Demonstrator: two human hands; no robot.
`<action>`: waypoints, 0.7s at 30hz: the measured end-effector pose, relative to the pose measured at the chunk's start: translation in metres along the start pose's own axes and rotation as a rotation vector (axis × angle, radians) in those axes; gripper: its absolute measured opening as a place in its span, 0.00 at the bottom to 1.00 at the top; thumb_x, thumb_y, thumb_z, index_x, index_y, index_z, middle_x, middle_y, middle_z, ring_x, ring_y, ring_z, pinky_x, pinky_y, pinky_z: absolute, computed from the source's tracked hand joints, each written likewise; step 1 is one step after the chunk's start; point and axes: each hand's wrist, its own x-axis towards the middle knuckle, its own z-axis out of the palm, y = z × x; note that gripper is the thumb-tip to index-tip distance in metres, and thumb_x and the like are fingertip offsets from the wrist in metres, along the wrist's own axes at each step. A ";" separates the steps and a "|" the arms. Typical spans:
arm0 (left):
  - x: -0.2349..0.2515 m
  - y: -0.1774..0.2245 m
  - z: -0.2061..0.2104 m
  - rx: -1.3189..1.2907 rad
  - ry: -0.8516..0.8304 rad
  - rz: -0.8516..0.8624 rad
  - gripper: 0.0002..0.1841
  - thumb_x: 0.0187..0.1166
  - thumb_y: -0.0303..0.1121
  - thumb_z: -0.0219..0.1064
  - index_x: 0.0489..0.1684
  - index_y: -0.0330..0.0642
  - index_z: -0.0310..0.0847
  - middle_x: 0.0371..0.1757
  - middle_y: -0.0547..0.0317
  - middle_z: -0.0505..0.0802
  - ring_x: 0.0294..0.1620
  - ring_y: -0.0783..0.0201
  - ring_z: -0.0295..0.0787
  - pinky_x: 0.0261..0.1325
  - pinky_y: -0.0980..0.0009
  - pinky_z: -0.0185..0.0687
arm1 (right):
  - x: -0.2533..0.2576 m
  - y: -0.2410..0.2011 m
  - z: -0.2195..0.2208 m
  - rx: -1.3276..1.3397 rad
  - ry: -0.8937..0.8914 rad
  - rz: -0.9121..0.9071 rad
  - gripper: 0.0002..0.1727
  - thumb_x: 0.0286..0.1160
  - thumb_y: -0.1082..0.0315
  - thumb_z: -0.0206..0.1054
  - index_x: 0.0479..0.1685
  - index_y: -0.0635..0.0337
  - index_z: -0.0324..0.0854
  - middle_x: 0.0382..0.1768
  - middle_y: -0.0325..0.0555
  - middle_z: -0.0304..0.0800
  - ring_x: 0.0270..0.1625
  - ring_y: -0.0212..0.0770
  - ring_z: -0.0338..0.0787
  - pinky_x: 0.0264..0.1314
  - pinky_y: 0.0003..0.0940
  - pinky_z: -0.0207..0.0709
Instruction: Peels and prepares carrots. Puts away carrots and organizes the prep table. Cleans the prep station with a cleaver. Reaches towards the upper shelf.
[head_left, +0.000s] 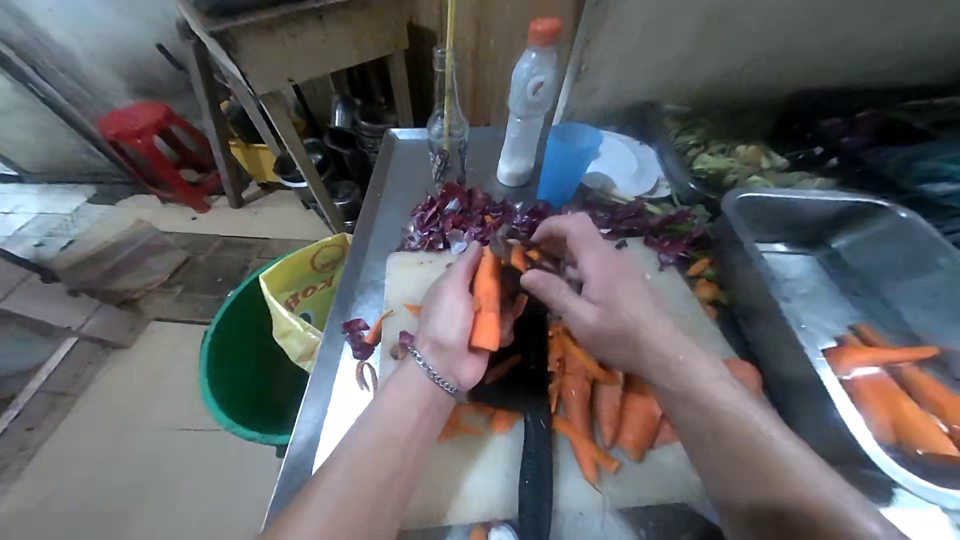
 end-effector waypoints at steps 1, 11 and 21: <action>0.002 -0.001 -0.002 -0.027 0.006 0.020 0.25 0.92 0.54 0.44 0.43 0.48 0.82 0.25 0.62 0.84 0.16 0.72 0.76 0.16 0.78 0.71 | -0.004 -0.007 0.001 0.024 -0.020 -0.010 0.23 0.86 0.48 0.59 0.70 0.52 0.73 0.41 0.40 0.88 0.39 0.38 0.90 0.37 0.44 0.86; 0.004 0.001 -0.015 -0.162 -0.069 0.017 0.21 0.90 0.45 0.48 0.55 0.44 0.86 0.34 0.58 0.89 0.29 0.67 0.87 0.31 0.72 0.84 | -0.010 -0.015 0.017 -0.068 -0.084 -0.198 0.22 0.85 0.49 0.57 0.69 0.50 0.77 0.53 0.38 0.89 0.43 0.39 0.93 0.35 0.44 0.87; -0.002 -0.009 -0.010 0.058 0.033 0.089 0.18 0.90 0.48 0.52 0.40 0.48 0.83 0.25 0.63 0.85 0.18 0.73 0.79 0.18 0.79 0.75 | -0.010 -0.014 0.003 -0.028 -0.116 -0.027 0.21 0.87 0.50 0.54 0.69 0.49 0.76 0.46 0.37 0.90 0.44 0.38 0.92 0.40 0.46 0.88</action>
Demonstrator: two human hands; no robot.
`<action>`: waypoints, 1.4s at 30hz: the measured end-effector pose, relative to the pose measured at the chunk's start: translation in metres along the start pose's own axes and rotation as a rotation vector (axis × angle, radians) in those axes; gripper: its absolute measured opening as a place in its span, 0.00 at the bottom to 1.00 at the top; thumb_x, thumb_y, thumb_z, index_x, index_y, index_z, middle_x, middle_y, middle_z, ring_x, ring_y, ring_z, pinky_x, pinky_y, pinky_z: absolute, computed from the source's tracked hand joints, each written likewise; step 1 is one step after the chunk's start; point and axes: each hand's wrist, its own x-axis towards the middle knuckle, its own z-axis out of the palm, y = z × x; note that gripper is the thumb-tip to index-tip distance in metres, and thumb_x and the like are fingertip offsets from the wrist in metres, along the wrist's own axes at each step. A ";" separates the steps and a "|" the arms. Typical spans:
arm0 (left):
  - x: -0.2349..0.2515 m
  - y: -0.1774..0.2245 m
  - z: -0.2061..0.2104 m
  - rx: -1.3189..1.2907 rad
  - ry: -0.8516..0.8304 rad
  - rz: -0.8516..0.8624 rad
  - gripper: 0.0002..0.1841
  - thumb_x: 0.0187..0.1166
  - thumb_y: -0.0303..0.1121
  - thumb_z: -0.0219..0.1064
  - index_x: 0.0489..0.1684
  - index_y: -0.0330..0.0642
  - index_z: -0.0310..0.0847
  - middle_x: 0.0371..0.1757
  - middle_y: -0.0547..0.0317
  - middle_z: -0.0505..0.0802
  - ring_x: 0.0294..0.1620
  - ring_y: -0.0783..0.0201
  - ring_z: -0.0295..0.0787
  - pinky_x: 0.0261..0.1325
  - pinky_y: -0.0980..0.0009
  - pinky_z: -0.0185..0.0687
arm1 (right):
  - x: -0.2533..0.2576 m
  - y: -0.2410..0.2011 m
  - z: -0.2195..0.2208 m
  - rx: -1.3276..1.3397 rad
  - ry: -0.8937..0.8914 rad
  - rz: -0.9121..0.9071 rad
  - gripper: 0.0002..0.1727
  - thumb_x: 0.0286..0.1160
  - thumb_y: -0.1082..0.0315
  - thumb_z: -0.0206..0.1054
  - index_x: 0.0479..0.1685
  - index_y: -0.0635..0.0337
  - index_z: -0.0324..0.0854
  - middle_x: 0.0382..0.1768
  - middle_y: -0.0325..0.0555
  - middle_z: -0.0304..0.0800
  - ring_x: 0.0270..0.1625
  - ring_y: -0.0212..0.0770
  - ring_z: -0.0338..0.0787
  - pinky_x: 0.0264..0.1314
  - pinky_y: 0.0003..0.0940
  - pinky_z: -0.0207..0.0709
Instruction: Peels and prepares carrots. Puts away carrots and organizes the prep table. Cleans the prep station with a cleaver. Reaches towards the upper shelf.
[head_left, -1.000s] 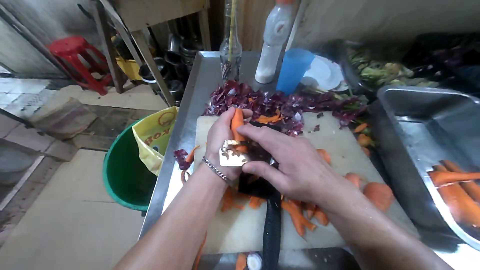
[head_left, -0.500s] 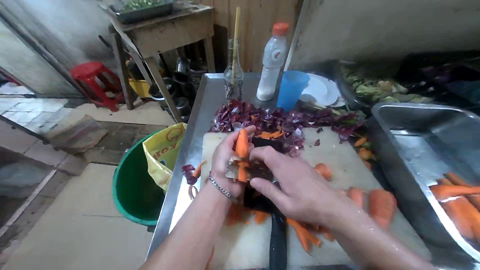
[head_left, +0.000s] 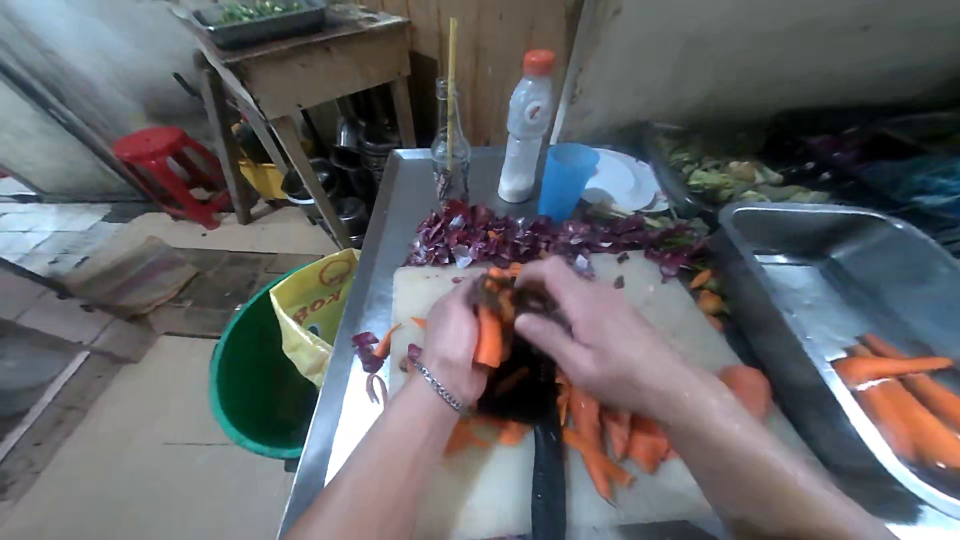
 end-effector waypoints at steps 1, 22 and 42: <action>0.002 0.000 -0.006 -0.031 -0.025 0.031 0.16 0.89 0.47 0.54 0.42 0.49 0.84 0.28 0.64 0.87 0.22 0.74 0.83 0.23 0.78 0.80 | -0.002 -0.006 0.006 -0.022 -0.014 -0.051 0.21 0.87 0.48 0.53 0.69 0.48 0.76 0.48 0.36 0.89 0.44 0.37 0.92 0.38 0.45 0.87; 0.015 0.011 -0.017 -0.046 -0.034 -0.021 0.28 0.91 0.60 0.44 0.55 0.46 0.82 0.29 0.61 0.89 0.28 0.68 0.87 0.31 0.70 0.86 | -0.005 -0.013 0.014 0.056 0.032 -0.105 0.21 0.86 0.48 0.56 0.67 0.50 0.78 0.47 0.37 0.90 0.45 0.35 0.92 0.40 0.42 0.88; 0.008 0.014 -0.007 -0.179 0.031 -0.065 0.17 0.92 0.47 0.48 0.46 0.45 0.77 0.21 0.62 0.82 0.17 0.72 0.81 0.19 0.78 0.78 | -0.005 -0.011 0.020 -0.012 0.004 -0.236 0.23 0.86 0.46 0.56 0.67 0.50 0.78 0.47 0.36 0.90 0.41 0.35 0.92 0.35 0.38 0.87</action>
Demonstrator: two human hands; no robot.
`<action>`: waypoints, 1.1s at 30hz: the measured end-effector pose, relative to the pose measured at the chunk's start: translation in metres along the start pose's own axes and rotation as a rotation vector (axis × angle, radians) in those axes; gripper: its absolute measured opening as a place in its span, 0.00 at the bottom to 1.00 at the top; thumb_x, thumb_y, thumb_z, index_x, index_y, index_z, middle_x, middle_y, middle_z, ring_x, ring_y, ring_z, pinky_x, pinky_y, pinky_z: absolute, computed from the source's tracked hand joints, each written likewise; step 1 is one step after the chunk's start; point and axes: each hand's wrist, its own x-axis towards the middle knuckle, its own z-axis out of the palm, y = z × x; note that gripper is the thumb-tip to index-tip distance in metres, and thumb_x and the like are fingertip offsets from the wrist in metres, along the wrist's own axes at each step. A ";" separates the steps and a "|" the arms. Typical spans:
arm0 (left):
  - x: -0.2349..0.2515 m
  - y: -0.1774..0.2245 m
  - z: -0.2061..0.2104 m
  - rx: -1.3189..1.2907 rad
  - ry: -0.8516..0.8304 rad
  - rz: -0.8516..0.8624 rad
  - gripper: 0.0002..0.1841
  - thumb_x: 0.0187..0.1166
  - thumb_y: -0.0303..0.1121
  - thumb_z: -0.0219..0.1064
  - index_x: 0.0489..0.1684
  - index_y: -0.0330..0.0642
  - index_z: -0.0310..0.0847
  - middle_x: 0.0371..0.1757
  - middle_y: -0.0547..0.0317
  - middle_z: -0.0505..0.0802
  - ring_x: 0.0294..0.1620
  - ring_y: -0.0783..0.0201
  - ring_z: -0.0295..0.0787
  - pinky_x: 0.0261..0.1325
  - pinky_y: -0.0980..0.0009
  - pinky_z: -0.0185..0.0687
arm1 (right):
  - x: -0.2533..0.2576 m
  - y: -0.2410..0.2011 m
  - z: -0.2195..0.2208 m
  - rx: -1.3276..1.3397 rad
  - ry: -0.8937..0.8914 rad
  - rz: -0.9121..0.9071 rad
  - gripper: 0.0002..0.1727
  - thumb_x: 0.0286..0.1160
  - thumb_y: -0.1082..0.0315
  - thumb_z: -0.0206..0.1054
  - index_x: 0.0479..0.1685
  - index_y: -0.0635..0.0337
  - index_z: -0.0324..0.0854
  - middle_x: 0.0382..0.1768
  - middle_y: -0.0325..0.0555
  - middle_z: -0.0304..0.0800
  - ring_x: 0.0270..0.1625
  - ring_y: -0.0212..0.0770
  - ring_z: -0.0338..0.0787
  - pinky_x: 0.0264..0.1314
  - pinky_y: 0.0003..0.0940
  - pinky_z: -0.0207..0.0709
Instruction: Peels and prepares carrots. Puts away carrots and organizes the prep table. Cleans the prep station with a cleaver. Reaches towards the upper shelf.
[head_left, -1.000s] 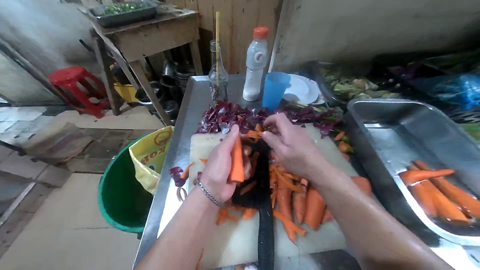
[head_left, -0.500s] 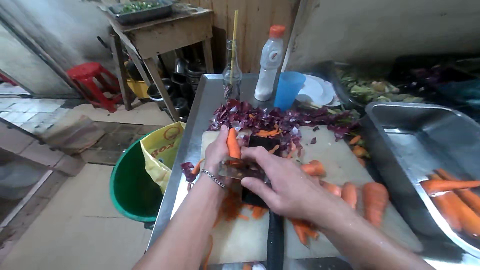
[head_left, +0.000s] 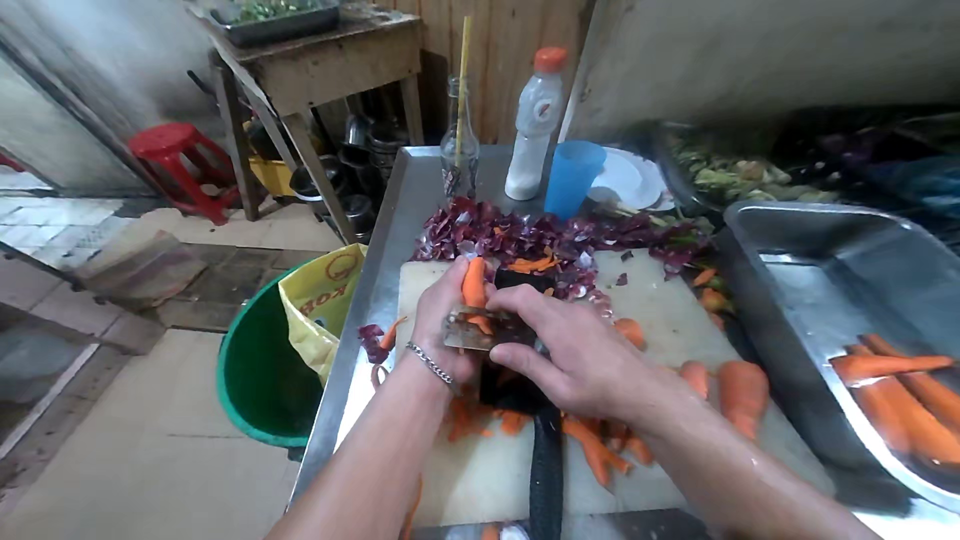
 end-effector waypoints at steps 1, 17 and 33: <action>0.000 0.000 0.001 0.004 0.000 0.005 0.17 0.92 0.46 0.48 0.46 0.45 0.78 0.22 0.62 0.83 0.18 0.71 0.81 0.20 0.77 0.79 | 0.000 0.002 0.000 0.003 0.006 -0.005 0.23 0.86 0.46 0.56 0.67 0.50 0.78 0.47 0.36 0.90 0.41 0.34 0.92 0.35 0.38 0.87; -0.012 -0.014 0.003 0.270 -0.090 0.026 0.18 0.90 0.52 0.48 0.41 0.53 0.78 0.24 0.67 0.82 0.15 0.75 0.73 0.16 0.81 0.68 | -0.002 0.019 -0.024 0.004 0.040 0.227 0.20 0.87 0.50 0.57 0.68 0.51 0.77 0.42 0.39 0.89 0.40 0.40 0.91 0.38 0.47 0.87; -0.014 -0.010 0.001 0.264 -0.105 -0.018 0.25 0.89 0.60 0.47 0.40 0.52 0.80 0.25 0.66 0.84 0.18 0.75 0.77 0.18 0.80 0.72 | -0.001 0.015 -0.024 0.047 0.031 0.245 0.20 0.87 0.50 0.59 0.68 0.49 0.77 0.40 0.36 0.90 0.38 0.35 0.91 0.38 0.44 0.87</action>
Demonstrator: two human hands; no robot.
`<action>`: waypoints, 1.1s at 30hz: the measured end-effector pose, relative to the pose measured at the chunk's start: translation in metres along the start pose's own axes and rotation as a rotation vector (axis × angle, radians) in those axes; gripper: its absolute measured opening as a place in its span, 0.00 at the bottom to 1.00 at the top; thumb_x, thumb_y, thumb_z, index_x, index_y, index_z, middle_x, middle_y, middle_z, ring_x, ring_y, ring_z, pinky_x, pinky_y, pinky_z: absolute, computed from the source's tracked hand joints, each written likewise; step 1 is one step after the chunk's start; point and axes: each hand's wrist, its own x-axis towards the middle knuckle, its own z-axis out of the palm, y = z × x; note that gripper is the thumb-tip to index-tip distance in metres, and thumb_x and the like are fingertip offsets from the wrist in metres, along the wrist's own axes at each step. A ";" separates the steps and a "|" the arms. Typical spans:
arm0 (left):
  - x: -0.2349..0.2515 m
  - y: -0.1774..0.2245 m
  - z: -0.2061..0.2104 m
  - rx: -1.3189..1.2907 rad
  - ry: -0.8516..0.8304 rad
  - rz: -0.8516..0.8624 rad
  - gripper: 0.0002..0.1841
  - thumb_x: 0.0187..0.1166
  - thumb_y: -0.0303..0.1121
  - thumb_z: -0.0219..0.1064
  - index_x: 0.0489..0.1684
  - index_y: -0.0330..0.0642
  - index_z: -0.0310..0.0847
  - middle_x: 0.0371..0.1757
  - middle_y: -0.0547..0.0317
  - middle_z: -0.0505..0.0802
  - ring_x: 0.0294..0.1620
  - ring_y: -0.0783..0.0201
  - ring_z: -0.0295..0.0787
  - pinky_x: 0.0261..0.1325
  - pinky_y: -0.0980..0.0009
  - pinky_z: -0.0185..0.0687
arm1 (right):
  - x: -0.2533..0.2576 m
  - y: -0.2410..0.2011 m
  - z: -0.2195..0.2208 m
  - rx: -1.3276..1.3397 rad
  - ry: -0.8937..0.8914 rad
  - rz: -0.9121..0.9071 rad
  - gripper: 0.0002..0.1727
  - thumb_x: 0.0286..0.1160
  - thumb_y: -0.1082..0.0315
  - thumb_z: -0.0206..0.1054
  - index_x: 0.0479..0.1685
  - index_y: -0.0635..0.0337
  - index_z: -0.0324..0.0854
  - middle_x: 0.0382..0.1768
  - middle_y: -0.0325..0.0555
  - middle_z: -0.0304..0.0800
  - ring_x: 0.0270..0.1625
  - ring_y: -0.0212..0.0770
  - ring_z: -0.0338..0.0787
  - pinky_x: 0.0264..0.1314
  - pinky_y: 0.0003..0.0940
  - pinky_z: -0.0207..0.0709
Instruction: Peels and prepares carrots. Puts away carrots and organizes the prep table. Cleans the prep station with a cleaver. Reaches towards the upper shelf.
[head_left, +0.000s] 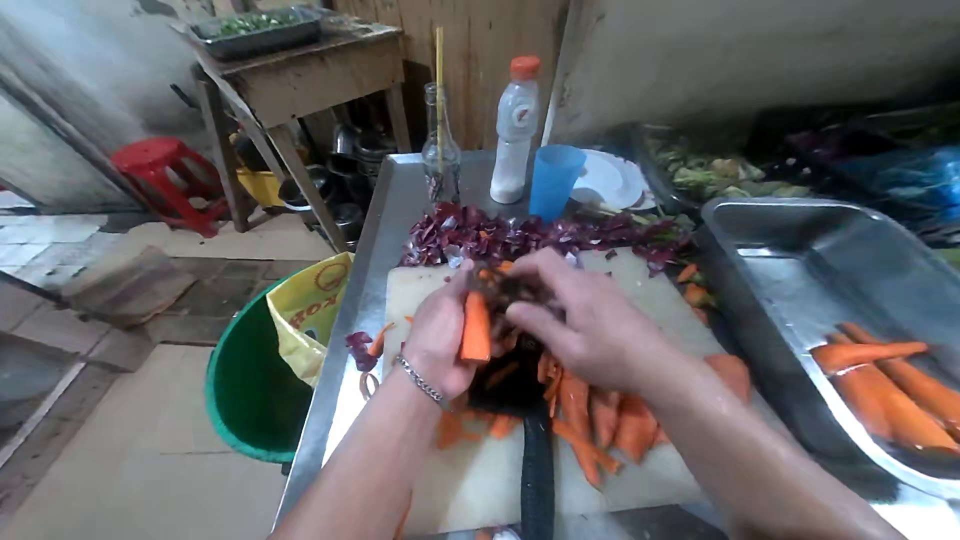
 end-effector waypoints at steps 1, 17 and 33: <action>0.000 0.002 -0.001 -0.063 -0.001 0.021 0.24 0.91 0.56 0.48 0.43 0.47 0.83 0.29 0.60 0.89 0.25 0.70 0.85 0.25 0.75 0.82 | -0.002 -0.006 0.005 -0.013 -0.012 -0.057 0.21 0.86 0.48 0.59 0.68 0.48 0.77 0.42 0.35 0.90 0.41 0.36 0.92 0.38 0.45 0.88; -0.003 0.008 0.008 0.041 -0.006 0.035 0.20 0.94 0.51 0.47 0.53 0.45 0.75 0.27 0.59 0.82 0.16 0.70 0.77 0.15 0.79 0.75 | 0.013 0.018 -0.007 0.067 0.093 0.321 0.21 0.93 0.51 0.52 0.73 0.53 0.73 0.35 0.45 0.87 0.30 0.42 0.87 0.34 0.45 0.82; -0.005 -0.007 0.011 0.433 -0.212 0.128 0.28 0.95 0.54 0.40 0.55 0.39 0.78 0.22 0.54 0.84 0.16 0.63 0.83 0.20 0.69 0.86 | 0.012 -0.002 -0.024 0.870 -0.101 0.576 0.10 0.88 0.62 0.62 0.41 0.59 0.77 0.15 0.38 0.74 0.09 0.28 0.68 0.10 0.21 0.70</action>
